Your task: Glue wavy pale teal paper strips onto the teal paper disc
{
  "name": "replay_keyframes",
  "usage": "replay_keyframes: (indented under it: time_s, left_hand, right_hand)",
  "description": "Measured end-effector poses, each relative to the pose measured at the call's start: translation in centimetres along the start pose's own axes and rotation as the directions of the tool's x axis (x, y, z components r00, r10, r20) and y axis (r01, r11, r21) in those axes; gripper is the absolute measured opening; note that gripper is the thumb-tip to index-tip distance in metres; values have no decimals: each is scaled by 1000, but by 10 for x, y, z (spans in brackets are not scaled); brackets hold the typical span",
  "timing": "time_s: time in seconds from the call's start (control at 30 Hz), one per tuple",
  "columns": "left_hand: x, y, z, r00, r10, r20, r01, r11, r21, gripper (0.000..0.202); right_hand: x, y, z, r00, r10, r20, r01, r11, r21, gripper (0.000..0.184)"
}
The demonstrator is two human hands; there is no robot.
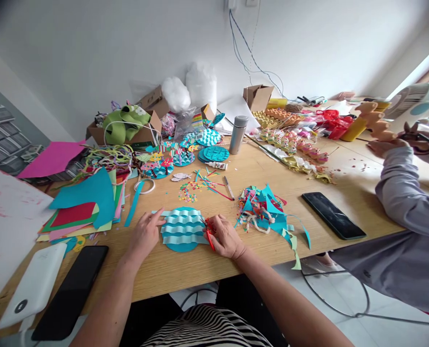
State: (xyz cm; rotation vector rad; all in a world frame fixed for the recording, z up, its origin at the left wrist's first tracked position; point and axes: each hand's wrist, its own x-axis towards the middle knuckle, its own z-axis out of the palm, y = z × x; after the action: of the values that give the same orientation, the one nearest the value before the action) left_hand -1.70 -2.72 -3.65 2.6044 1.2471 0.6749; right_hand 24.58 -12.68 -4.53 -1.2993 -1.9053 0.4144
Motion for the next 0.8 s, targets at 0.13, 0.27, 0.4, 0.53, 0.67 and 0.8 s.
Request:
replay_keyframes:
  time_s: [0.13,0.27,0.4,0.53,0.67,0.8]
  left_hand:
    - [1,2,-6,999,-21,26,21,999,-26,64]
    - [-4,2,-13,999,-33,12,33,999,-24,69]
    - [-21,4,-14,1000,-19,1,19,999,-34,67]
    - [-34,8,-12,1000,-9,-8,9,1000,-19,63]
    - [-36,10,-9,1000,-5,-21,5,1000,-4,63]
    - [-37,9,-6,1000,8,-22,-8,1000,12,61]
  right_hand:
    - [-1,2,0,1000,-26,-2,26,1000,-11,7]
    - [-2,6,1,1000,-23,4,23,1000,16,8]
    - [-3,8,2,1000,-16,18,16,999,28,9]
    - [-3,9,2,1000,-9,2,9,999,31,8]
    - [-4,9,3,1000,3,-1,-3,998,56,9]
    - [-4,8,4,1000,0,-17,1,999,54,10]
